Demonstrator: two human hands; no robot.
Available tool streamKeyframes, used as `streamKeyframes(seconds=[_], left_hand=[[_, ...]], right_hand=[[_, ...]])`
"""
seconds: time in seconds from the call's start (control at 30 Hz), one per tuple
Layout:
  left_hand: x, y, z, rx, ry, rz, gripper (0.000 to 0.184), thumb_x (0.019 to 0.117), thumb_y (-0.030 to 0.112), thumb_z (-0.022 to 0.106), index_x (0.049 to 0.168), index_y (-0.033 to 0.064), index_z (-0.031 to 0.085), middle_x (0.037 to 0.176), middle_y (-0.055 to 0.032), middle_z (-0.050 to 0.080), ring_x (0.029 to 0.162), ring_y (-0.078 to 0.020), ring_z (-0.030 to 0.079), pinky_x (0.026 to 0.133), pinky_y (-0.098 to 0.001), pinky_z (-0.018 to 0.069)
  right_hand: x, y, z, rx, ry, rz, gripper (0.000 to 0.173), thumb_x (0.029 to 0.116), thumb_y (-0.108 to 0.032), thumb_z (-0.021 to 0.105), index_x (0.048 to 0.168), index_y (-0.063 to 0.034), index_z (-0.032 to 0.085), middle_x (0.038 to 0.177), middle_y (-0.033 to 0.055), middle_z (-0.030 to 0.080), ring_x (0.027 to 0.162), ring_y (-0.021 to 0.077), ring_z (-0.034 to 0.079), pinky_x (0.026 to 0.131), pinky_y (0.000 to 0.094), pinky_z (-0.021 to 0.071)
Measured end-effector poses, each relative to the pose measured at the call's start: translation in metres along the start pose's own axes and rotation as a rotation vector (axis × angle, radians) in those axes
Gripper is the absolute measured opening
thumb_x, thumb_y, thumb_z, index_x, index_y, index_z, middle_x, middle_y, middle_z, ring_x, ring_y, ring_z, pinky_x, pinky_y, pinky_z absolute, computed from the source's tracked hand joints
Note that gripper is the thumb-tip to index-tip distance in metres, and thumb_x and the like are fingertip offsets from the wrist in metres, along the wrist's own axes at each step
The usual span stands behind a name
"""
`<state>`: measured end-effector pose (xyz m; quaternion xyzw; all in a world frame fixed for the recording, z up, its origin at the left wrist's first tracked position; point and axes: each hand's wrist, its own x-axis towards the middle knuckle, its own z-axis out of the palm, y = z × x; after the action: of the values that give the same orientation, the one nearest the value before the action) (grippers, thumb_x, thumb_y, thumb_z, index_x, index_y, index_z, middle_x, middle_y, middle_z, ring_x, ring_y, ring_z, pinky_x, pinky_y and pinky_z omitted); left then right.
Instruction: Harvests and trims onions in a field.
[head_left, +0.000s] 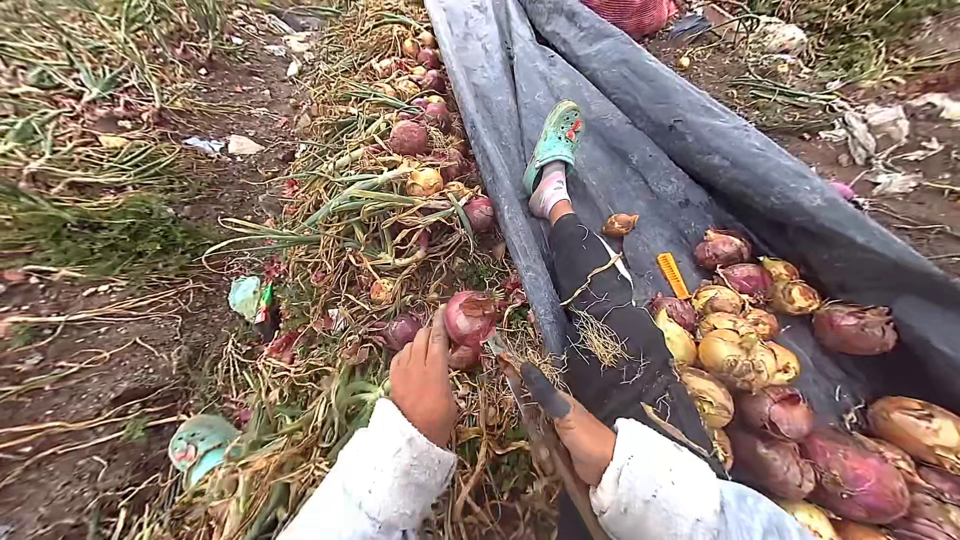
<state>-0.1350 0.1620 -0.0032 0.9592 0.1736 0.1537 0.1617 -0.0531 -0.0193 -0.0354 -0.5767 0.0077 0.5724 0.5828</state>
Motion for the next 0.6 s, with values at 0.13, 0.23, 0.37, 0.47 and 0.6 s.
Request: streamKeyframes(seconds=[0.13,0.23,0.37,0.47,0.6], left_hand=[[-0.034,0.042,0.028,-0.128,0.062,0.261,0.030,0.0786,-0.007,0.064,0.107,-0.0088,0.072,0.107,-0.0281,0.070,0.090,-0.0373,0.075,0.078,-0.0427,0.0630],[-0.040,0.067,0.035,-0.153,0.124,0.316,0.023,0.0875,0.002,0.062,0.104,-0.0100,0.073,0.099,-0.0257,0.073,0.089,-0.0338,0.075,0.083,-0.0364,0.0615],[-0.018,0.086,0.049,-0.084,0.068,0.507,0.028,0.0953,0.018,0.059,0.103,-0.0038,0.074,0.079,-0.0150,0.073,0.069,-0.0290,0.073,0.063,-0.0396,0.0607],[0.020,0.114,0.078,-0.058,0.172,0.782,0.023,0.0970,0.019,0.057,0.102,0.0042,0.073,0.075,-0.0080,0.070,0.062,-0.0243,0.069,0.051,-0.0361,0.0554],[0.094,0.125,0.082,-0.007,0.005,0.538,0.022,0.0916,0.004,0.070,0.112,-0.0043,0.074,0.091,-0.0236,0.073,0.082,-0.0432,0.073,0.068,-0.0573,0.0591]], right_hand=[[0.004,0.003,0.004,0.283,0.036,-0.283,0.016,0.0937,-0.023,0.069,0.097,-0.0105,0.059,0.065,-0.0048,0.059,0.050,0.0032,0.054,0.047,0.0192,0.0471],[-0.036,-0.023,0.017,0.351,0.242,-0.386,0.008,0.1013,-0.011,0.059,0.106,-0.0048,0.057,0.081,-0.0030,0.063,0.066,0.0001,0.059,0.063,0.0170,0.0523],[-0.035,0.011,-0.035,0.426,0.219,-0.482,0.024,0.1042,-0.034,0.049,0.091,-0.0147,0.057,0.059,-0.0085,0.053,0.042,-0.0004,0.046,0.040,0.0167,0.0405],[-0.068,0.013,-0.070,0.462,0.305,-0.479,0.040,0.1034,-0.049,0.049,0.077,-0.0186,0.055,0.052,-0.0085,0.047,0.038,0.0002,0.042,0.037,0.0161,0.0359],[-0.125,0.033,-0.125,0.321,0.379,-0.855,0.041,0.0925,-0.065,0.058,0.083,-0.0258,0.065,0.061,-0.0120,0.059,0.048,-0.0008,0.057,0.044,0.0162,0.0469]])
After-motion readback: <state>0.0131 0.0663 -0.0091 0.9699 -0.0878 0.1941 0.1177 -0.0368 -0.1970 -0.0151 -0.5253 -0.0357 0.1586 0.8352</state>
